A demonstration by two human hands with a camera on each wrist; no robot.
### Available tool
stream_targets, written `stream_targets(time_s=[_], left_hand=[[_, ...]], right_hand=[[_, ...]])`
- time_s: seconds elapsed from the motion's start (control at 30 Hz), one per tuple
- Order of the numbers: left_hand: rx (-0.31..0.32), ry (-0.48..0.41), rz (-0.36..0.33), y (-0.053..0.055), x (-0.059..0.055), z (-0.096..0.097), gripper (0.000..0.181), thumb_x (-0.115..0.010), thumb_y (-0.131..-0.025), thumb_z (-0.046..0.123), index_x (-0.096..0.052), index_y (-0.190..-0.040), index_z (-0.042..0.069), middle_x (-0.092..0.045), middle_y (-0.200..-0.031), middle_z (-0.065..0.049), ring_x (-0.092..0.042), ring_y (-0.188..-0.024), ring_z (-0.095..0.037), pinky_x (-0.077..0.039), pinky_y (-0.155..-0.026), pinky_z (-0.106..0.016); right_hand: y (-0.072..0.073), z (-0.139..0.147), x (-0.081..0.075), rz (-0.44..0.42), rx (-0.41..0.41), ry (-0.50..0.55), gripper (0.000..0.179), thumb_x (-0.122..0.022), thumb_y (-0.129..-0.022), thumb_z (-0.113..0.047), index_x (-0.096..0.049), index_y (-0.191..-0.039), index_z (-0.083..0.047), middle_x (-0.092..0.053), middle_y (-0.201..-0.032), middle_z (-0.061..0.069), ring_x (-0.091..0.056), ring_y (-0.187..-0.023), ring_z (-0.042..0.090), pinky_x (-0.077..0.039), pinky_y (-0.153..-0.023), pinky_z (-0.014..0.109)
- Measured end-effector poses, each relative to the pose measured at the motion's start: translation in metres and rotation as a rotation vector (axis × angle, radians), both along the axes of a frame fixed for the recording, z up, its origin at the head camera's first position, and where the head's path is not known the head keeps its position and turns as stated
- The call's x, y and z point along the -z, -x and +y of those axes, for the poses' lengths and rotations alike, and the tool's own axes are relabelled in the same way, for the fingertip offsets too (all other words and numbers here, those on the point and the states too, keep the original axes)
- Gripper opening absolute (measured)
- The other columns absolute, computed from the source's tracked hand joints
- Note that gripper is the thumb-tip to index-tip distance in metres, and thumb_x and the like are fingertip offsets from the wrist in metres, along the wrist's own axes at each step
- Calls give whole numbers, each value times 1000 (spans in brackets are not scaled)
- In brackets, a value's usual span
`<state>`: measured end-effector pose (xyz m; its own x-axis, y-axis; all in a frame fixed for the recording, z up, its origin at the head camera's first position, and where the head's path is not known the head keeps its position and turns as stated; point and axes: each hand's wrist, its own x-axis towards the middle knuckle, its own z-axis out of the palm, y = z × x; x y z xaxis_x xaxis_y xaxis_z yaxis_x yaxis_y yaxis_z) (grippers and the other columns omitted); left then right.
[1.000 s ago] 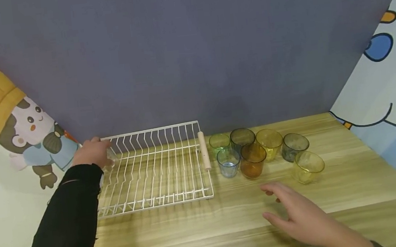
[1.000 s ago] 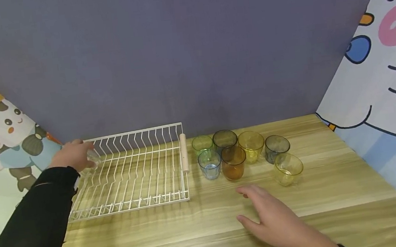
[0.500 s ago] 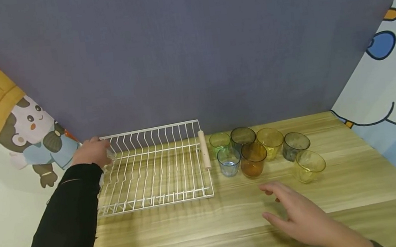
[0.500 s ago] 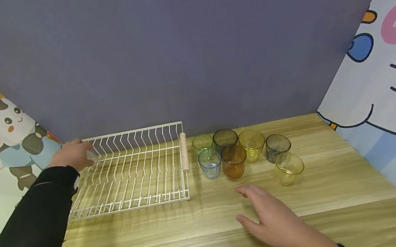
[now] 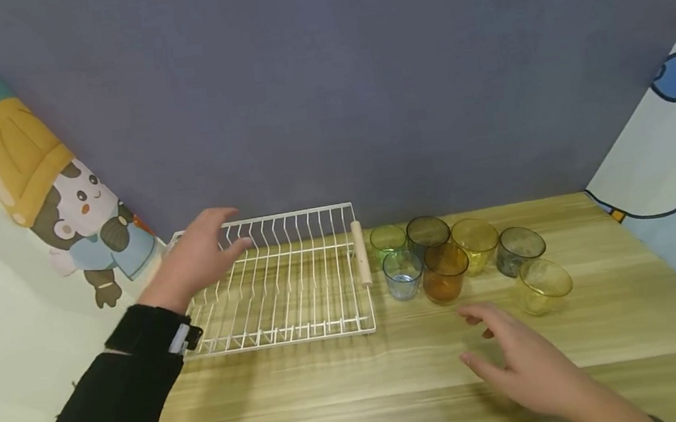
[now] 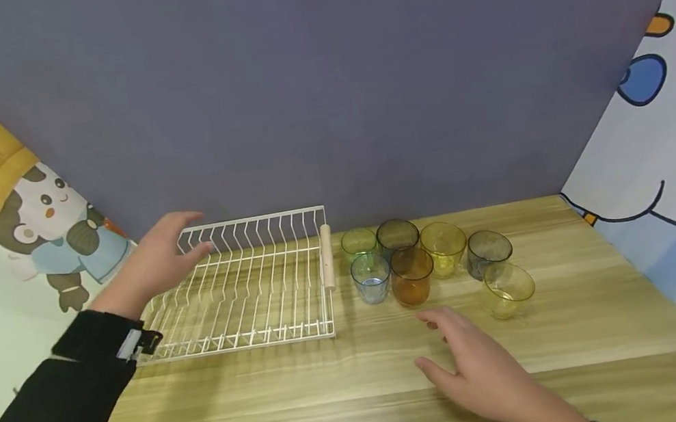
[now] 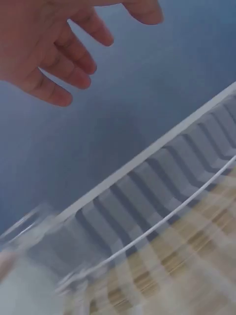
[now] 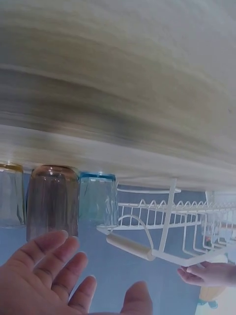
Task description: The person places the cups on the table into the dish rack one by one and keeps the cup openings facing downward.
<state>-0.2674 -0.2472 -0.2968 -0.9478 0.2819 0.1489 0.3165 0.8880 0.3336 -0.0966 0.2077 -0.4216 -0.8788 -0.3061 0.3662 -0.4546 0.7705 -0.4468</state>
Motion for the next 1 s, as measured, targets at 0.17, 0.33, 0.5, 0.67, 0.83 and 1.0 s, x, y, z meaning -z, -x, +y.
stream_targets(time_s=[0.17, 0.33, 0.5, 0.67, 0.83, 1.0], left_hand=[[106, -4, 106, -43, 11, 39, 69, -58, -95, 46, -36, -150, 12, -39, -150, -12, -36, -137, -32, -34, -111, -54], [145, -23, 151, -81, 16, 61, 68, -60, -94, 46, -37, -149, 13, -42, -149, -9, -37, -137, -29, -34, -112, -52], [168, -25, 192, -94, 27, 68, 67, -61, -93, 47, -41, -147, 13, -43, -148, -7, -38, -136, -27, -34, -113, -50], [181, -12, 183, -93, 36, 70, 66, -59, -94, 48, -40, -147, 15, -45, -148, -5, -39, -136, -25, -34, -113, -48], [177, 0, 143, -94, 42, 72, 68, -59, -93, 49, -39, -149, 15, -43, -149, -6, -37, -137, -25, -34, -113, -49], [188, 19, 136, -97, 49, 74, 65, -60, -93, 48, -43, -146, 14, -45, -148, -6, -40, -136, -26, -35, -112, -48]], right_hand=[[-3, 1, 0, 15, 26, -17, 58, -75, -86, -32, -49, -136, -17, -53, -120, -12, -54, -102, 6, -56, -80, 35], [-3, 11, -6, 52, 75, -76, 61, -73, -87, -36, -47, -136, -12, -57, -125, 2, -59, -107, 21, -55, -83, 47], [8, 28, -21, 106, 138, -122, 72, -72, -86, -41, -44, -140, -2, -52, -133, 18, -51, -118, 39, -46, -92, 61], [20, 54, -30, 172, 244, -182, 82, -75, -81, -46, -44, -135, 7, -53, -126, 29, -48, -112, 49, -42, -90, 66], [31, 77, -31, 172, 328, -242, 85, -75, -78, -51, -46, -129, 12, -52, -121, 34, -48, -105, 53, -40, -86, 68], [38, 92, -27, 105, 350, -289, 87, -69, -80, -60, -49, -128, 10, -51, -123, 33, -47, -104, 55, -39, -83, 71]])
